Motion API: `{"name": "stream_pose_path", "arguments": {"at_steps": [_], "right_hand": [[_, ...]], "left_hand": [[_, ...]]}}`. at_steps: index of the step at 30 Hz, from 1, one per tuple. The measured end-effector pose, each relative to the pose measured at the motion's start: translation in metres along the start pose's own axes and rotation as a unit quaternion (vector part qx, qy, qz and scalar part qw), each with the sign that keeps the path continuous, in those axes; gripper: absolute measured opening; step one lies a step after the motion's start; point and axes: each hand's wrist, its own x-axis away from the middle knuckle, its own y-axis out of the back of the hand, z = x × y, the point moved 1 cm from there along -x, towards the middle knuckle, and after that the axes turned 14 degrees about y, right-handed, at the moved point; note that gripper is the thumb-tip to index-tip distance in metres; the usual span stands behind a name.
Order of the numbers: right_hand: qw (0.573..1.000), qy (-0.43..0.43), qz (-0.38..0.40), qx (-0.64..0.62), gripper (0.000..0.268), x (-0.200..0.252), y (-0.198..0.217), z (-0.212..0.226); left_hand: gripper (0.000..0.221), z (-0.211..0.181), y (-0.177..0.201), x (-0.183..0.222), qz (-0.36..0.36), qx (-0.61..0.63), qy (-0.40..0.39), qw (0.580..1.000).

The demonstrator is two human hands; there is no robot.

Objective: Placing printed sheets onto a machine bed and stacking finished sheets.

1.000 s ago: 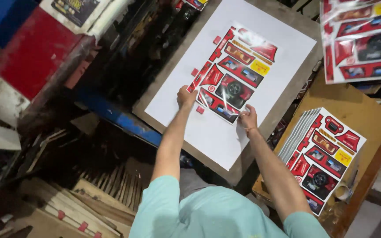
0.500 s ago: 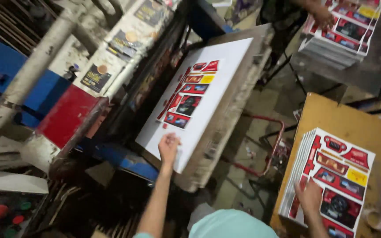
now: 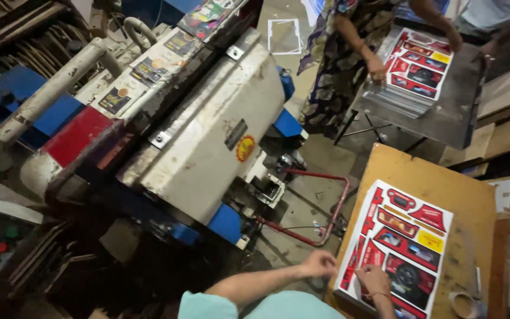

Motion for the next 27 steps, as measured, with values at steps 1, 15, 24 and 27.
{"name": "stream_pose_path", "arguments": {"at_steps": [1,15,24,27], "right_hand": [[1.000,0.000,-0.002,-0.001,0.041,0.003,0.007,-0.003],[0.866,0.014,-0.160,-0.473,0.053,0.065,-0.017,-0.272],[0.529,0.112,0.116,-0.833,0.053,-0.001,-0.012,-0.028],[0.693,0.030,0.050,-0.719,0.063,0.041,0.105,0.197]], "left_hand": [[0.029,-0.010,-0.022,-0.001,0.000,-0.001,-0.001,1.000],[0.064,-0.108,-0.102,-0.021,-0.012,0.044,0.178,0.983],[0.043,-0.151,0.112,0.044,-0.179,-0.061,-0.053,0.981],[0.029,-0.118,0.213,0.073,-0.360,-0.026,-0.116,0.925]]}}
